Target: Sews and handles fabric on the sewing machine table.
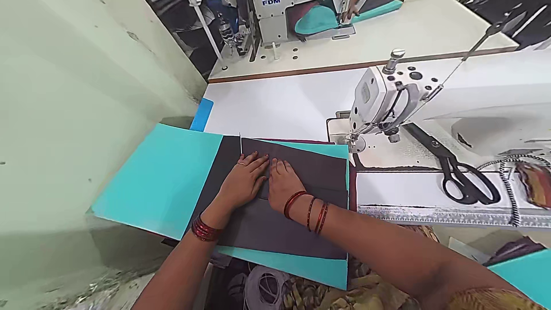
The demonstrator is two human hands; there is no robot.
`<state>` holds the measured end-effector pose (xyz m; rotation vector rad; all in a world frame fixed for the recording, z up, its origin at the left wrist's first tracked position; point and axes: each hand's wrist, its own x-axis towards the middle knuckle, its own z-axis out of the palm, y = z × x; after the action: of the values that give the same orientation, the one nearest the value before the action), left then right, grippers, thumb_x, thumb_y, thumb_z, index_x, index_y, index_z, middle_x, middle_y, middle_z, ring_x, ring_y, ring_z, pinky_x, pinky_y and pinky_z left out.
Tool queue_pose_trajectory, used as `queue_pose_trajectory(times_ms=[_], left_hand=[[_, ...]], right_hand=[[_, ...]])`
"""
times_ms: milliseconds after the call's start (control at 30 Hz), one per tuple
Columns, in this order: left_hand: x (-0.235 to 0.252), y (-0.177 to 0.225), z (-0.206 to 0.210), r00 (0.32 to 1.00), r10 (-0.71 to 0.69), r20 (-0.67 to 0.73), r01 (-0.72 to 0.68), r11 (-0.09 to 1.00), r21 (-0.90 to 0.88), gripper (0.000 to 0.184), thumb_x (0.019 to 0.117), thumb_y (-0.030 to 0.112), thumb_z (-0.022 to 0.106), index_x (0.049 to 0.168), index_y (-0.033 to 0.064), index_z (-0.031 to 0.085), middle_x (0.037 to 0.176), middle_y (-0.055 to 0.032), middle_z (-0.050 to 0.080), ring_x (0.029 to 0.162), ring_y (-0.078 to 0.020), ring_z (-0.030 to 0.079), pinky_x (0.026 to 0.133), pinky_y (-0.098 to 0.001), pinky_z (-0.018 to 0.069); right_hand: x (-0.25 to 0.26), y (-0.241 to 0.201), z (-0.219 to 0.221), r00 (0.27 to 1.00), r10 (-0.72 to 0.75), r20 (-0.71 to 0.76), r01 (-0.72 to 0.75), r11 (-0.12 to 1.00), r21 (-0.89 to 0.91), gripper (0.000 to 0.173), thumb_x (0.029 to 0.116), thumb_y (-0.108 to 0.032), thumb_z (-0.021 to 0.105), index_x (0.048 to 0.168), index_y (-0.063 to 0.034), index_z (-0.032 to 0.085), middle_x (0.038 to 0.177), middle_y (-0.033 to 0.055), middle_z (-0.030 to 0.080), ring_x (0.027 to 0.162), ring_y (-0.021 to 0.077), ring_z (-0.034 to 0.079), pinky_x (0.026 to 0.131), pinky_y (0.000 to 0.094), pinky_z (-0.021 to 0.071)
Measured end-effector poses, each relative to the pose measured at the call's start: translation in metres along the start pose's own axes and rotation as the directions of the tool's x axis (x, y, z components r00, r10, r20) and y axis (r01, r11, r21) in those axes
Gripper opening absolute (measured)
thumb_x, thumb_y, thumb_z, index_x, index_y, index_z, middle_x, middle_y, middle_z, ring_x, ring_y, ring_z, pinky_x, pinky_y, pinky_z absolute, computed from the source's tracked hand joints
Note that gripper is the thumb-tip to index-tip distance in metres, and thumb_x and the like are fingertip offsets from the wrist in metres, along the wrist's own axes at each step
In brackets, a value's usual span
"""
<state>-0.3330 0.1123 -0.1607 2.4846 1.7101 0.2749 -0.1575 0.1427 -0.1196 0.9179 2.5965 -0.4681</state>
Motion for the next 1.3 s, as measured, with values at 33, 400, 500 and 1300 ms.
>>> queue_pose_trajectory(times_ms=[33, 400, 500, 1300], left_hand=[[0.001, -0.002, 0.002, 1.0, 0.009, -0.007, -0.009, 1.0, -0.002, 0.053, 0.1058, 0.032, 0.032, 0.142, 0.0051, 0.061, 0.152, -0.0094, 0.055, 0.145, -0.0412, 0.044, 0.116, -0.0664, 0.0289], [0.011, -0.013, 0.02, 0.971, 0.054, -0.232, -0.061, 0.998, -0.024, 0.06, 0.107, 0.039, 0.026, 0.139, 0.0048, 0.063, 0.149, -0.0087, 0.059, 0.142, -0.0414, 0.048, 0.115, -0.0664, 0.031], [0.008, -0.013, 0.02, 0.977, 0.046, -0.209, -0.054, 0.998, -0.032, 0.06, 0.1072, 0.039, 0.025, 0.141, 0.0051, 0.062, 0.15, -0.0077, 0.057, 0.144, -0.0416, 0.046, 0.116, -0.0666, 0.029], [0.009, -0.011, 0.02, 0.968, 0.043, -0.247, -0.042, 0.999, 0.01, 0.058, 0.1065, 0.037, 0.027, 0.138, 0.0069, 0.065, 0.148, -0.0048, 0.059, 0.142, -0.0386, 0.049, 0.116, -0.063, 0.0328]], right_hand=[[0.002, 0.0, -0.001, 1.0, -0.01, 0.012, 0.01, 1.0, -0.015, 0.06, 0.1054, -0.017, 0.041, 0.153, 0.017, 0.027, 0.163, 0.0375, 0.018, 0.155, 0.0472, 0.015, 0.125, 0.0576, 0.0109], [0.004, 0.02, 0.009, 0.98, 0.014, -0.196, 0.011, 0.992, 0.126, 0.064, 0.1037, -0.022, 0.044, 0.157, 0.0086, 0.027, 0.169, 0.0233, 0.019, 0.157, 0.0364, 0.019, 0.124, 0.0547, 0.0167], [0.004, 0.021, 0.012, 0.981, -0.008, -0.196, 0.033, 0.992, 0.125, 0.066, 0.1039, -0.023, 0.042, 0.158, 0.0086, 0.024, 0.17, 0.0233, 0.014, 0.158, 0.0362, 0.016, 0.124, 0.0547, 0.0149], [0.005, 0.025, 0.012, 0.974, -0.01, -0.227, 0.046, 0.987, 0.153, 0.066, 0.1037, -0.026, 0.044, 0.158, 0.0081, 0.027, 0.17, 0.0218, 0.018, 0.157, 0.0348, 0.019, 0.125, 0.0545, 0.0165]])
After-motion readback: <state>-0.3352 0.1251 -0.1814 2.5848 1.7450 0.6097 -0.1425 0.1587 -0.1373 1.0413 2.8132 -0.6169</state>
